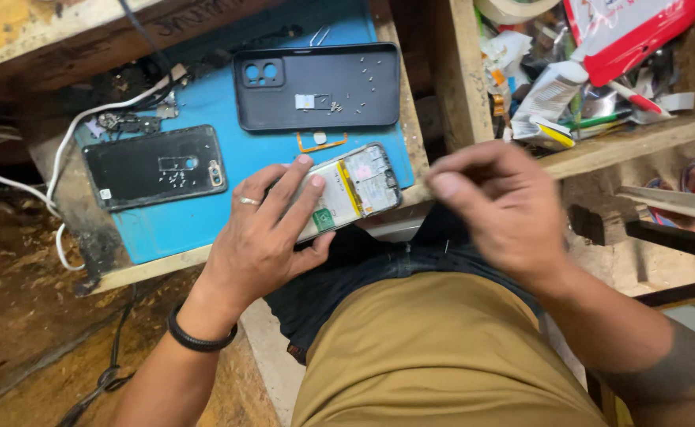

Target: The person disassembles a smartphone, removes the back cover, and detaches the battery. They then apply adhesive tape to the battery area and use tweezers to manipulate internal components and connectors. The person reattaches the motherboard and secures the internal parts.

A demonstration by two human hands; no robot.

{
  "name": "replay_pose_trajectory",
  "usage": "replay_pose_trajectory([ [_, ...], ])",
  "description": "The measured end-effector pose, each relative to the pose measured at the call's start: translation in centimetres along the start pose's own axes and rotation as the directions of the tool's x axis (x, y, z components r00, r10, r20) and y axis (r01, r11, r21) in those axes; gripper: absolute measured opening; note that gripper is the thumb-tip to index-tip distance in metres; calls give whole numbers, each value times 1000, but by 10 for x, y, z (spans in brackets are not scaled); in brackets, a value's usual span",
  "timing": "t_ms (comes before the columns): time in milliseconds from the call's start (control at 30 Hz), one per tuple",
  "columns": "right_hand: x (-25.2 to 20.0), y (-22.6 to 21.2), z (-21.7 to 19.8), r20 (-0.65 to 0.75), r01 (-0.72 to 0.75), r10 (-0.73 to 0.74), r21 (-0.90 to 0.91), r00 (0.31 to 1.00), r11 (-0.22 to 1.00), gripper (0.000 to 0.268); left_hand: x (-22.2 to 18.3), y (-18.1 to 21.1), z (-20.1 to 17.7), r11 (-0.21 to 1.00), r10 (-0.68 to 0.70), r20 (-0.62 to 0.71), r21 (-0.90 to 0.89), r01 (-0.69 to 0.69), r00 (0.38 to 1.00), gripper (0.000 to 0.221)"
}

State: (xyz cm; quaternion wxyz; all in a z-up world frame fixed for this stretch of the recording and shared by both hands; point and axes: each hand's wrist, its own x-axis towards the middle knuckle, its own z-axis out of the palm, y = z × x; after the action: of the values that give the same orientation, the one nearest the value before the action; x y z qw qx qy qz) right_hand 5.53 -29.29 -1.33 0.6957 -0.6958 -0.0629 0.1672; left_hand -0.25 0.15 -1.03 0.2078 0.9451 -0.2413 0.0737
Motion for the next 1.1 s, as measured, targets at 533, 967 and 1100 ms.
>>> replay_pose_trajectory([
  [533,2,10,52,378,-461,274,613,885,642,20,33,36,-13,961,178,-267,-158,-225,947,39],
  [967,13,-34,-66,-52,161,-241,-606,969,779,16,37,44,-1,907,-265,-299,-401,131,917,14],
  [1100,45,-26,-150,57,56,3,-990,998,132,18,27,43,4,683,-562,-147,-637,356,814,9],
])
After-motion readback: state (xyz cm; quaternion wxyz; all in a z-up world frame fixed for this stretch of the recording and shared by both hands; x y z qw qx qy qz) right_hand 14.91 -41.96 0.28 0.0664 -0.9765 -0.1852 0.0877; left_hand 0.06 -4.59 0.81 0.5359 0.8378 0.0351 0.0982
